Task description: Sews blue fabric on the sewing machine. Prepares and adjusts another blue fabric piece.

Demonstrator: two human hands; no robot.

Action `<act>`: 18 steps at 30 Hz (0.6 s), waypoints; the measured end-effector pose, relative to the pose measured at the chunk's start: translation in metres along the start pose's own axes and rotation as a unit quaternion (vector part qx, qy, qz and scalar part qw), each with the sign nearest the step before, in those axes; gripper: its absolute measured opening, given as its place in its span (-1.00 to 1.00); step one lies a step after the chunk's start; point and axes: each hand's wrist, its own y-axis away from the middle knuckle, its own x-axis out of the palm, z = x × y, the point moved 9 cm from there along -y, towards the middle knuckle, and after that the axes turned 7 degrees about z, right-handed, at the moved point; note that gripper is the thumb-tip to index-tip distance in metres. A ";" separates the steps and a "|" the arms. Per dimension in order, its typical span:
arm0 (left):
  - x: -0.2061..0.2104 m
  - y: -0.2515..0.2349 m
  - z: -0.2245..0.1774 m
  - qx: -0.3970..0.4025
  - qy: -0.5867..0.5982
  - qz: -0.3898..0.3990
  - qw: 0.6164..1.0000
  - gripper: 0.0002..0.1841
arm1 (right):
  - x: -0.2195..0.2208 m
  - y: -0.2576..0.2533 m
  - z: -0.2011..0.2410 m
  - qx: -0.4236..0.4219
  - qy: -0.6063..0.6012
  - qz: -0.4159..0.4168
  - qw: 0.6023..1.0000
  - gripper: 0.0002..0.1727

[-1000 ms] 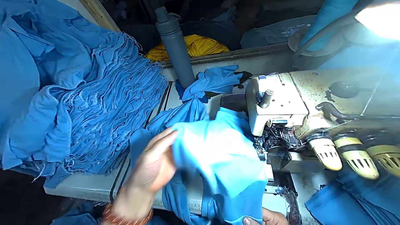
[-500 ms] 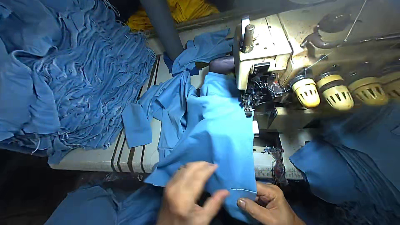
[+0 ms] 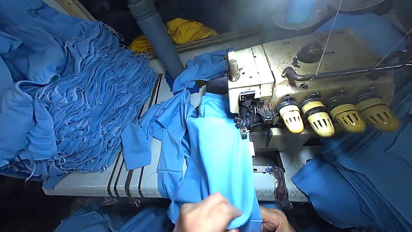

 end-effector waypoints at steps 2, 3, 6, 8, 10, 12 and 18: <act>0.018 -0.006 -0.002 0.022 -0.065 0.034 0.997 -0.86 | -0.005 -0.003 0.003 -0.003 -0.018 -0.018 1.000 -0.74; 0.022 -0.012 -0.001 0.033 -0.096 0.037 0.994 -0.86 | -0.007 -0.006 0.005 -0.005 -0.029 -0.030 0.999 -0.69; 0.021 -0.032 -0.003 0.068 -0.195 0.012 0.978 -0.85 | -0.016 -0.022 0.016 -0.010 -0.039 -0.069 0.997 -0.63; 0.015 -0.047 -0.004 0.085 -0.249 -0.019 0.965 -0.83 | -0.022 -0.035 0.022 -0.024 -0.042 -0.085 0.995 -0.63; 0.008 -0.061 -0.004 0.092 -0.281 -0.045 0.954 -0.81 | -0.026 -0.046 0.026 -0.034 -0.040 -0.103 0.993 -0.70; 0.005 -0.074 -0.005 0.087 -0.304 -0.060 0.947 -0.80 | -0.028 -0.053 0.026 -0.031 -0.040 -0.128 0.990 -0.78; 0.009 -0.103 -0.006 0.033 -0.367 -0.080 0.926 -0.75 | -0.027 -0.065 0.032 -0.045 -0.021 -0.177 0.983 -0.74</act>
